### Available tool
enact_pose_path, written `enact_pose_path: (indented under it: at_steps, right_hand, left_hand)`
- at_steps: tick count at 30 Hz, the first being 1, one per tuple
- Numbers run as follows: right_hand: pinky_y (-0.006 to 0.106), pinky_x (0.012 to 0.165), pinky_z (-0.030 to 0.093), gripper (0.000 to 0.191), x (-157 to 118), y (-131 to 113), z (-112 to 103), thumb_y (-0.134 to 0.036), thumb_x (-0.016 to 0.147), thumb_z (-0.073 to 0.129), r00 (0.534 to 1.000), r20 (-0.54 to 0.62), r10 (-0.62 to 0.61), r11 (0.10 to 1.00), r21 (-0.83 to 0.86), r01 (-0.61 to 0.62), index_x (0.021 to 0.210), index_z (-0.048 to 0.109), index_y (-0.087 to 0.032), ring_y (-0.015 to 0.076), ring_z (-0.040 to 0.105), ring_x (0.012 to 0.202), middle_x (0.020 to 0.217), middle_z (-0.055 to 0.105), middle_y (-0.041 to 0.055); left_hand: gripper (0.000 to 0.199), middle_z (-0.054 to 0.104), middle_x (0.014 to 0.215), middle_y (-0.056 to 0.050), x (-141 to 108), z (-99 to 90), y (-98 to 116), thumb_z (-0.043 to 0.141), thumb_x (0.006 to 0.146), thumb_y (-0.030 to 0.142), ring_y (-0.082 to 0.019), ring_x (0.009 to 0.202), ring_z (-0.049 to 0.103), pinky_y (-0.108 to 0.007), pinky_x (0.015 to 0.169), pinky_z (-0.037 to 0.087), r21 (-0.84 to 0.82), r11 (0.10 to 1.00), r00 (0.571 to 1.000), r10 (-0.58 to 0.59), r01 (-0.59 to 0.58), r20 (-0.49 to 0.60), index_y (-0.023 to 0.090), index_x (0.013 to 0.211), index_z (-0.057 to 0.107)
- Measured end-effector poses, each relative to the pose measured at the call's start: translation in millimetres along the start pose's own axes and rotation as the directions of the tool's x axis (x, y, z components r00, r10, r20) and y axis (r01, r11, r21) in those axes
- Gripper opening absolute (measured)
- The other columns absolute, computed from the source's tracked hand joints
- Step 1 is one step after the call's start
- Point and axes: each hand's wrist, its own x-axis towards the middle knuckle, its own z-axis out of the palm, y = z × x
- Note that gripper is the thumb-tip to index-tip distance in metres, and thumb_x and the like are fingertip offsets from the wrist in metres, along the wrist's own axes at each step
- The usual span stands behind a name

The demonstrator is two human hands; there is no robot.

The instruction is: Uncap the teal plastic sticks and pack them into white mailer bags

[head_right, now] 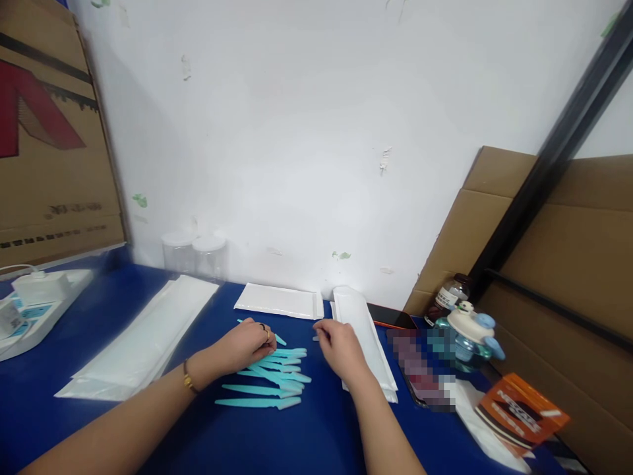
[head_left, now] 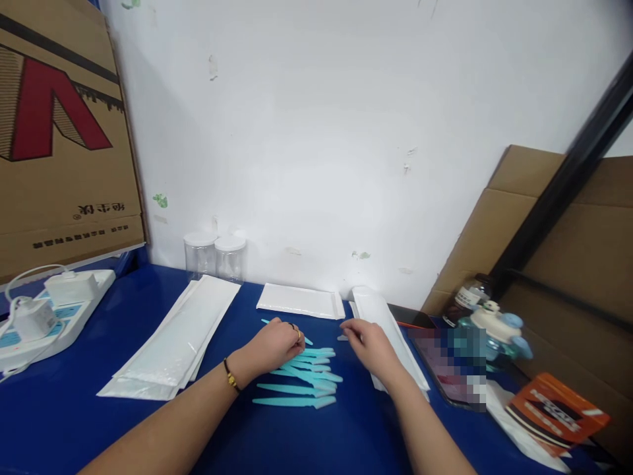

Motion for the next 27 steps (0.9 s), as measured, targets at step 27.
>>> enact_pose_path:
  at_steps: [27]
  right_hand:
    - [0.026,0.058,0.044,0.018,2.5,6.2,24.1,-0.031,0.078,0.051,0.980,0.158,0.117,0.836,0.517,-0.183,0.090,0.056,-0.018,0.0125,0.057,0.054,0.065,0.059,-0.0021]
  left_hand:
    - [0.019,0.063,0.076,-0.005,4.9,8.1,-27.0,0.041,0.087,0.021,-0.018,0.073,0.059,-0.029,0.068,0.039,0.160,0.984,0.994,-0.070,0.082,-0.079,0.016,0.078,0.057]
